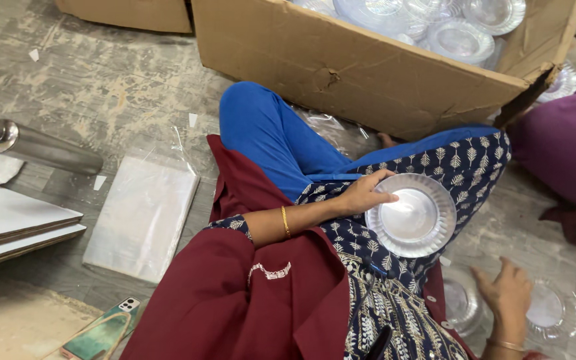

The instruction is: The person sits on the floor and uses a blue utility knife to trim the edges of clear plastic plates. They pick up a plate, cut around the rim, and place the trimmed plate on the floor, repeating this process for several plates.

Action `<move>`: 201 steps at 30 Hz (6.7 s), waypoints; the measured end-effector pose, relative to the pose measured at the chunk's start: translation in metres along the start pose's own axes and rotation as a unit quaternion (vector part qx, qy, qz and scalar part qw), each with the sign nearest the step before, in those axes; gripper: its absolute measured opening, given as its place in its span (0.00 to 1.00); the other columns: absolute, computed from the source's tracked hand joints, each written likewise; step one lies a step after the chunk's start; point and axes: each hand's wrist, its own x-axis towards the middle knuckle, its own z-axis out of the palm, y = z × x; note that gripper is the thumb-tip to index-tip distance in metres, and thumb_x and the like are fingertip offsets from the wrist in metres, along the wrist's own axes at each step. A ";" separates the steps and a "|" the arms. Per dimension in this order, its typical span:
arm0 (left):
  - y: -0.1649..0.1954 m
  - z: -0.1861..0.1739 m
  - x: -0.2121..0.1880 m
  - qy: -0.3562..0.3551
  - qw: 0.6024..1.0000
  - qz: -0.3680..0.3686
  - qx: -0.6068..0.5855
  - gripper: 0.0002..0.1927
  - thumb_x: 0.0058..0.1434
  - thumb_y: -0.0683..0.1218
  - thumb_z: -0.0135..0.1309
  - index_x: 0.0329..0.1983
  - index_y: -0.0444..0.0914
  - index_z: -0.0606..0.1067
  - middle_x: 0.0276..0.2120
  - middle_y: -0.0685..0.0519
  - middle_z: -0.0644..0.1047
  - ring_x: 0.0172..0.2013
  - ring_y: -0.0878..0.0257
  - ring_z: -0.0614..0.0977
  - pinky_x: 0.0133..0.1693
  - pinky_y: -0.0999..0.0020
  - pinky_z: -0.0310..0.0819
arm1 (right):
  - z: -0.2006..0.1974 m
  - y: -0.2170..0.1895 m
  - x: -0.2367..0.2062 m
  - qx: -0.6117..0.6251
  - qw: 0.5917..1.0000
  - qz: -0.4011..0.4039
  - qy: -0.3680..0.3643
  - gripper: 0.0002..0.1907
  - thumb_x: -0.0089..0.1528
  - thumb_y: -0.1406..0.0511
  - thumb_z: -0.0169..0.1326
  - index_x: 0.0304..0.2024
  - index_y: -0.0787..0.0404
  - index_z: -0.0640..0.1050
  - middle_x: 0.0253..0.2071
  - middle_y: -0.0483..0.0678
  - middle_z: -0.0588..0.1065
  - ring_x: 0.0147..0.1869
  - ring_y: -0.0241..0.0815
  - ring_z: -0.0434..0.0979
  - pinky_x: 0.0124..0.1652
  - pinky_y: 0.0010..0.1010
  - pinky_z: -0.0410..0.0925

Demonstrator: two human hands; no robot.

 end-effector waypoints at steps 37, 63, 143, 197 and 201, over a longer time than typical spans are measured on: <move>-0.022 -0.001 -0.003 -0.015 0.999 -0.010 -0.038 0.21 0.71 0.55 0.48 0.59 0.37 0.71 0.48 0.47 0.79 0.48 0.61 0.80 0.52 0.67 0.75 | -0.056 -0.040 -0.020 0.720 0.664 0.105 0.174 0.10 0.71 0.71 0.62 0.51 0.61 0.74 0.45 0.43 0.75 0.45 0.33 0.75 0.44 0.24 0.71; 0.070 0.005 0.006 -0.114 0.923 0.345 0.128 0.38 0.58 0.40 0.67 0.69 0.42 0.63 0.62 0.47 0.74 0.63 0.50 0.77 0.65 0.59 0.72 | -0.059 -0.170 -0.004 0.564 0.695 -0.239 0.375 0.30 0.69 0.58 0.59 0.65 0.52 0.56 0.66 0.57 0.68 0.61 0.45 0.75 0.60 0.35 0.73; 0.129 -0.003 -0.034 -0.180 0.920 0.261 0.232 0.42 0.66 0.67 0.62 0.74 0.49 0.57 0.49 0.49 0.71 0.51 0.55 0.80 0.50 0.61 0.78 | -0.111 -0.204 -0.038 0.828 0.555 -0.047 0.055 0.47 0.57 0.63 0.65 0.74 0.58 0.57 0.62 0.53 0.64 0.63 0.44 0.66 0.69 0.36 0.63; 0.092 -0.008 -0.036 -0.199 0.964 0.141 0.109 0.53 0.53 0.62 0.73 0.76 0.44 0.59 0.57 0.51 0.71 0.45 0.64 0.75 0.33 0.76 0.75 | -0.099 -0.175 -0.023 0.844 0.528 -0.082 0.054 0.19 0.55 0.64 0.57 0.48 0.58 0.70 0.57 0.48 0.64 0.74 0.44 0.58 0.75 0.39 0.55; 0.092 -0.010 -0.036 -0.199 0.963 0.144 0.107 0.52 0.54 0.61 0.73 0.76 0.44 0.59 0.57 0.51 0.71 0.45 0.64 0.75 0.32 0.77 0.75 | -0.100 -0.176 -0.022 0.844 0.528 -0.079 0.053 0.19 0.55 0.64 0.57 0.48 0.58 0.70 0.60 0.48 0.65 0.74 0.44 0.58 0.74 0.39 0.55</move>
